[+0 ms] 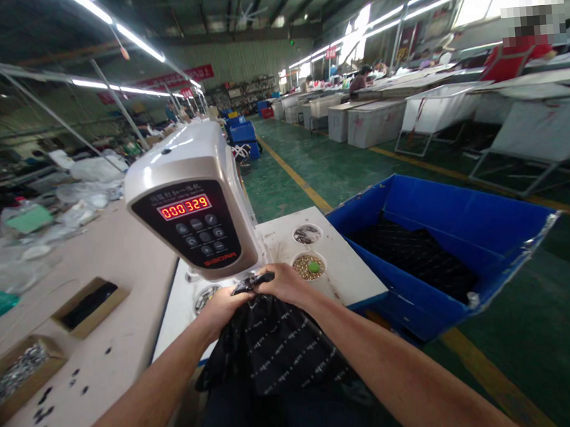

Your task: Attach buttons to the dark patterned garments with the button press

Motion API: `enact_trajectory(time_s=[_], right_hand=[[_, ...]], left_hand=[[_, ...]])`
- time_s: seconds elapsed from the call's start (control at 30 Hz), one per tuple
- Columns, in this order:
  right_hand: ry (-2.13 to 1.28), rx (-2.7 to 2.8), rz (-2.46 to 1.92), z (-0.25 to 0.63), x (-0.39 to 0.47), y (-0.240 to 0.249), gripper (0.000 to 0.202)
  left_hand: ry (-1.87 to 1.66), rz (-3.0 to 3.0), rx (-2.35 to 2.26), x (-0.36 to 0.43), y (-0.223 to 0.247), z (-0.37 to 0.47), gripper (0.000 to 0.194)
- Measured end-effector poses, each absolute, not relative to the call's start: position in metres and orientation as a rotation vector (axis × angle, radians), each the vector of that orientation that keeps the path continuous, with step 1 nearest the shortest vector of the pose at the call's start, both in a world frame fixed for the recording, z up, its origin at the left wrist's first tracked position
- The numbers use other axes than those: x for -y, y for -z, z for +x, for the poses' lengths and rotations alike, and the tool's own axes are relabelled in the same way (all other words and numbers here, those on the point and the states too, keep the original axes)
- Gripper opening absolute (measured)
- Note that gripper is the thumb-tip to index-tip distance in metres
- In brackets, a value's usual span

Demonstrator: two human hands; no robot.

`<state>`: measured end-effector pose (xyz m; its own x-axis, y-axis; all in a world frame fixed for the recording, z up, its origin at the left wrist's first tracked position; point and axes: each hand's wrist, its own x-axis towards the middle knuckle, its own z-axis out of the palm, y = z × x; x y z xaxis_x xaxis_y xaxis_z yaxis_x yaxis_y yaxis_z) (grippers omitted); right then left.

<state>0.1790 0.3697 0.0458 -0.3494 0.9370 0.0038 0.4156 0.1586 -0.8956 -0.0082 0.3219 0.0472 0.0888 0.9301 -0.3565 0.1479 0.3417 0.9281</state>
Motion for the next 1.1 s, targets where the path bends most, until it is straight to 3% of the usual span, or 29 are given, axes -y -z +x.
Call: enact_trajectory(time_s=[1.1], right_hand=[[-0.964, 1.946, -1.226, 0.1780, -0.3786, -0.0384, 0.019]], left_hand=[[-0.808, 0.990, -1.360, -0.3236, -0.0422, -0.0057, 0.028]])
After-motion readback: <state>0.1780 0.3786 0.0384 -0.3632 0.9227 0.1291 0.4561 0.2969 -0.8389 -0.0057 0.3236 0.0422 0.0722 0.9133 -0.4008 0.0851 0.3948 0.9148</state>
